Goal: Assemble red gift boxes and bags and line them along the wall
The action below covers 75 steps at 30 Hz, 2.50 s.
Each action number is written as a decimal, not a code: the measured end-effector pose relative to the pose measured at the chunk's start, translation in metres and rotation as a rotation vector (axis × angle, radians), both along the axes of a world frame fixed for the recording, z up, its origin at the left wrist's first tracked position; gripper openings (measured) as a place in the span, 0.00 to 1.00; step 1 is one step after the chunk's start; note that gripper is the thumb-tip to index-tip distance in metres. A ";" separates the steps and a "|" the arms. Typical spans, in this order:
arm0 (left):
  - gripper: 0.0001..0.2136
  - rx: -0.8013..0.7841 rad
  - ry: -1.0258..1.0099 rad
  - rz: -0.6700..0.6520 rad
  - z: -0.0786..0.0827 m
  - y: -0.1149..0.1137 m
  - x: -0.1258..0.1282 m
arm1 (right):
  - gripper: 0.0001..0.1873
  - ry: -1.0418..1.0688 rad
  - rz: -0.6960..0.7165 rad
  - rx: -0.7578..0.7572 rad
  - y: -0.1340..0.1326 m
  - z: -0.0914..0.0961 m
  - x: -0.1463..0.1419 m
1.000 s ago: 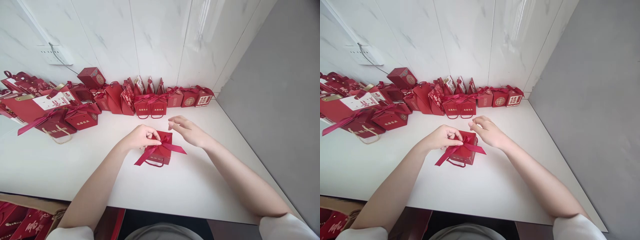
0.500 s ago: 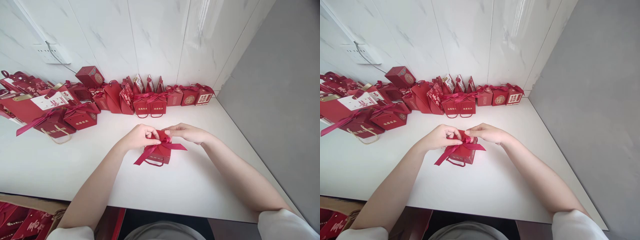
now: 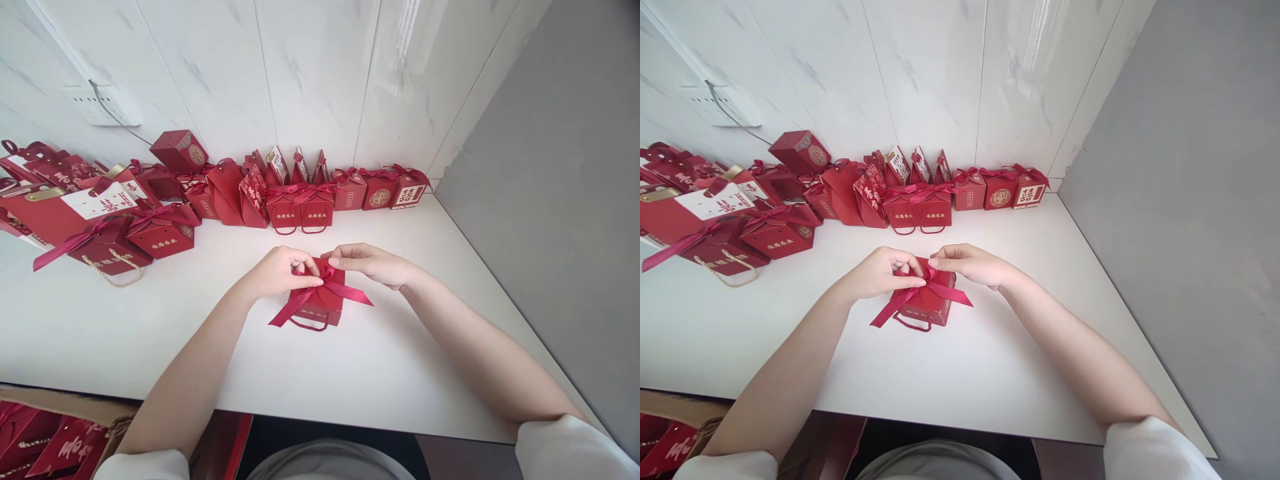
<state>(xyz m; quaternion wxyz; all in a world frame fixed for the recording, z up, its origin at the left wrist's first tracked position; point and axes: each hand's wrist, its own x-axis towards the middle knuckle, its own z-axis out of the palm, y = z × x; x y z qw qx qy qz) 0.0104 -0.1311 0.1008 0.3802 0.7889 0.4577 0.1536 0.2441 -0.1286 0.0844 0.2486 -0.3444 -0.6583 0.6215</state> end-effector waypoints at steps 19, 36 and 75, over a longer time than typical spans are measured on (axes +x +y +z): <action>0.07 -0.039 0.065 0.008 0.011 -0.011 0.007 | 0.20 -0.072 0.132 0.190 -0.002 0.002 0.000; 0.04 -0.017 0.119 -0.070 0.011 -0.016 0.012 | 0.13 -0.038 0.117 0.108 0.003 -0.001 0.002; 0.14 -0.251 -0.260 -0.072 0.016 -0.006 -0.001 | 0.19 -0.134 0.196 0.355 -0.003 0.009 0.009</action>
